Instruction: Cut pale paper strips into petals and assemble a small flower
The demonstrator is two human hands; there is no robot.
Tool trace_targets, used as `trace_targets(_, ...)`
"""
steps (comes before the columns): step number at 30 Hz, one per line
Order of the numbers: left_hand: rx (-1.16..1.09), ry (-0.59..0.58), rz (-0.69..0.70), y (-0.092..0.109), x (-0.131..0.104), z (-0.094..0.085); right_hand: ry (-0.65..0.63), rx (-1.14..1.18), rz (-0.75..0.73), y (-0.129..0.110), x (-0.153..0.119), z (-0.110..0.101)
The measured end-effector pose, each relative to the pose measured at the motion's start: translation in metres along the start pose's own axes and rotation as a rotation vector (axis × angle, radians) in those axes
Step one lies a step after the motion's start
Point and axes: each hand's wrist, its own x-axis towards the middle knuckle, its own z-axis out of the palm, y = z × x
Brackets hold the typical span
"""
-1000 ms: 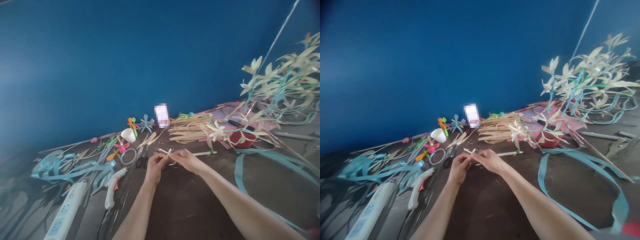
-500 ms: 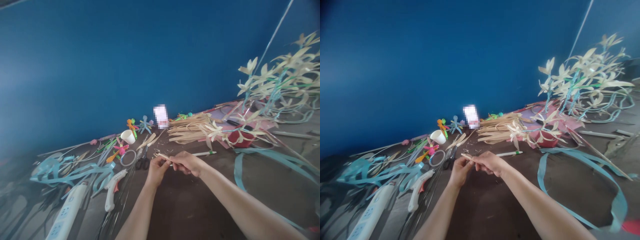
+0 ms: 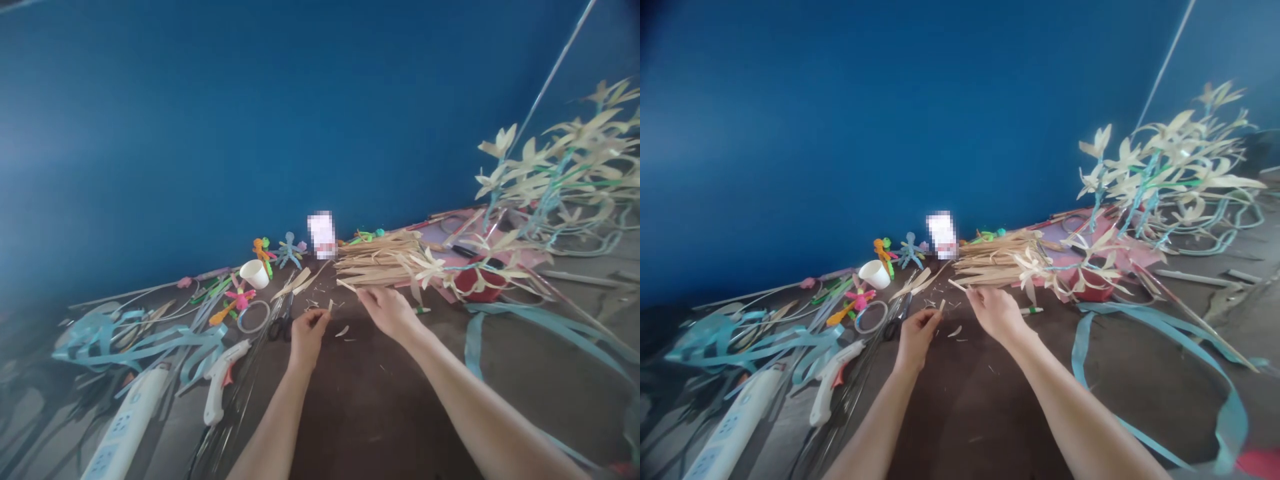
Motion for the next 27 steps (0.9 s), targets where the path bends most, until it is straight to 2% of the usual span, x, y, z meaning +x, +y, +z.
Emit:
trace_targets(3, 0.260, 0.013, 0.179, -0.003, 0.001, -0.003, 0.038, -0.348, -0.091, 0.002, -0.002, -0.003)
trace_targets(7, 0.518, -0.007, 0.352, -0.004, 0.002, -0.007, -0.117, -0.560, -0.018, 0.016, 0.007, -0.011)
trace_targets(10, 0.610, -0.039, 0.438, -0.004, 0.003, -0.009, -0.214, -0.623, 0.060, 0.024, 0.012, -0.015)
trace_targets(12, 0.641, -0.026, 0.474, -0.004, 0.003, -0.010, -0.161, -0.626, 0.000, 0.025, 0.009, -0.016)
trace_targets(15, 0.682, 0.018, 0.499, 0.002, -0.001, -0.009, -0.036, -0.598, -0.183, 0.024, -0.005, -0.018)
trace_targets(18, 0.752, -0.056, 0.536, 0.013, -0.012, -0.001, 0.016, -0.576, -0.265, 0.031, -0.024, -0.020)
trace_targets(23, 0.915, -0.337, 0.593, 0.021, -0.027, 0.013, 0.195, -0.656, -0.181, 0.058, -0.044, -0.025)
trace_targets(27, 1.020, -0.396, 0.642, 0.013, -0.015, 0.008, 0.213, -0.718, -0.104, 0.075, -0.048, -0.037)
